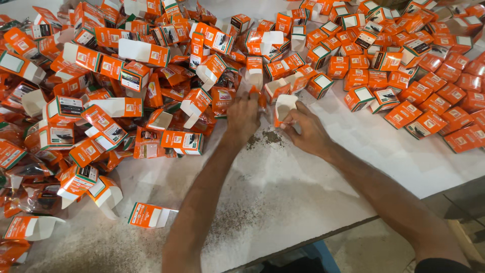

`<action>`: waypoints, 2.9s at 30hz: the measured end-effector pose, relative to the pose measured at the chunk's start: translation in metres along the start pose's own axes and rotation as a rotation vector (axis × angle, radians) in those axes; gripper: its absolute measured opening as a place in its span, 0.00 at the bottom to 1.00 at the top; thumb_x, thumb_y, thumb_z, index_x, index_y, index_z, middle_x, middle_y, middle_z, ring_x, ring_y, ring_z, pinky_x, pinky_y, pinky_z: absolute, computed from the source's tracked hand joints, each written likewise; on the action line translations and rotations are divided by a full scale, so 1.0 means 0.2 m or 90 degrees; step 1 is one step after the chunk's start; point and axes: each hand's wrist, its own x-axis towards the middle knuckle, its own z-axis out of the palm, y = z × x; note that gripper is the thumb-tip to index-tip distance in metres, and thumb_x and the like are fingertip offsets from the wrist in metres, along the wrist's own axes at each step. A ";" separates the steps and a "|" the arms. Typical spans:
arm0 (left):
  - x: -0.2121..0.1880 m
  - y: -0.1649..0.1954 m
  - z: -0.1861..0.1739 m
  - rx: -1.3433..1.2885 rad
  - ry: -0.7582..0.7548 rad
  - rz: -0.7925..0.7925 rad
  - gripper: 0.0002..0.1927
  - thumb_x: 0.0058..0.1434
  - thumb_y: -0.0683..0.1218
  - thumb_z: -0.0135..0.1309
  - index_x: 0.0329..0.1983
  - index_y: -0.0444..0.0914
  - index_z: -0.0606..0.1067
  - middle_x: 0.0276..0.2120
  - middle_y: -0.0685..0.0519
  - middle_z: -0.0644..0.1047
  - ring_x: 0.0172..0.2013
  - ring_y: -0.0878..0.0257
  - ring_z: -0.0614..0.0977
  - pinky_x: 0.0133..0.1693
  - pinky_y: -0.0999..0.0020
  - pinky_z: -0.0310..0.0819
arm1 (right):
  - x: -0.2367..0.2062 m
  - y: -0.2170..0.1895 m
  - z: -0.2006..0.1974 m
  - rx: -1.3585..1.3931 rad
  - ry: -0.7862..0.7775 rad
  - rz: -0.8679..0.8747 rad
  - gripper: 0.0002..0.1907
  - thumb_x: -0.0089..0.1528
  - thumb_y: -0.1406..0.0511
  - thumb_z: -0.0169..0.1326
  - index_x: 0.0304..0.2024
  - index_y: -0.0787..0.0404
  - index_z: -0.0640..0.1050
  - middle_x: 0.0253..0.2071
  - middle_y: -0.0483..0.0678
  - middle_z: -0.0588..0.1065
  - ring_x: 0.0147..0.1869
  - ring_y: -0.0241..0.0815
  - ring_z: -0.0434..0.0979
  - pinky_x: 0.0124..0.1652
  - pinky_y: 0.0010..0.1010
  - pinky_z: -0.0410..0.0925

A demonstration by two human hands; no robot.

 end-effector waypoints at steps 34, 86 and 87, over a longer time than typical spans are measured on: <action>-0.68 0.27 -0.44 -0.053 0.167 0.141 0.17 0.56 0.39 0.60 0.49 0.38 0.77 0.53 0.49 0.72 0.66 0.43 0.68 0.65 0.36 0.59 | -0.20 -0.43 0.11 0.289 -0.119 -0.112 0.62 0.56 0.63 0.68 0.76 0.59 0.38 0.59 0.61 0.77 0.64 0.60 0.77 0.61 0.47 0.67; -0.71 0.17 -0.45 -0.395 0.130 0.102 0.09 0.60 0.35 0.61 0.43 0.33 0.76 0.53 0.43 0.80 0.58 0.48 0.82 0.57 0.58 0.80 | -0.22 -0.39 0.17 0.229 -0.096 -0.187 0.25 0.59 0.68 0.64 0.54 0.60 0.68 0.62 0.60 0.73 0.62 0.60 0.78 0.56 0.43 0.74; -0.71 0.16 -0.45 -0.398 0.129 0.106 0.09 0.61 0.35 0.61 0.43 0.33 0.76 0.53 0.43 0.80 0.58 0.48 0.83 0.57 0.58 0.81 | -0.21 -0.40 0.16 0.216 -0.085 -0.214 0.24 0.58 0.68 0.64 0.54 0.59 0.69 0.62 0.60 0.73 0.61 0.61 0.78 0.56 0.43 0.74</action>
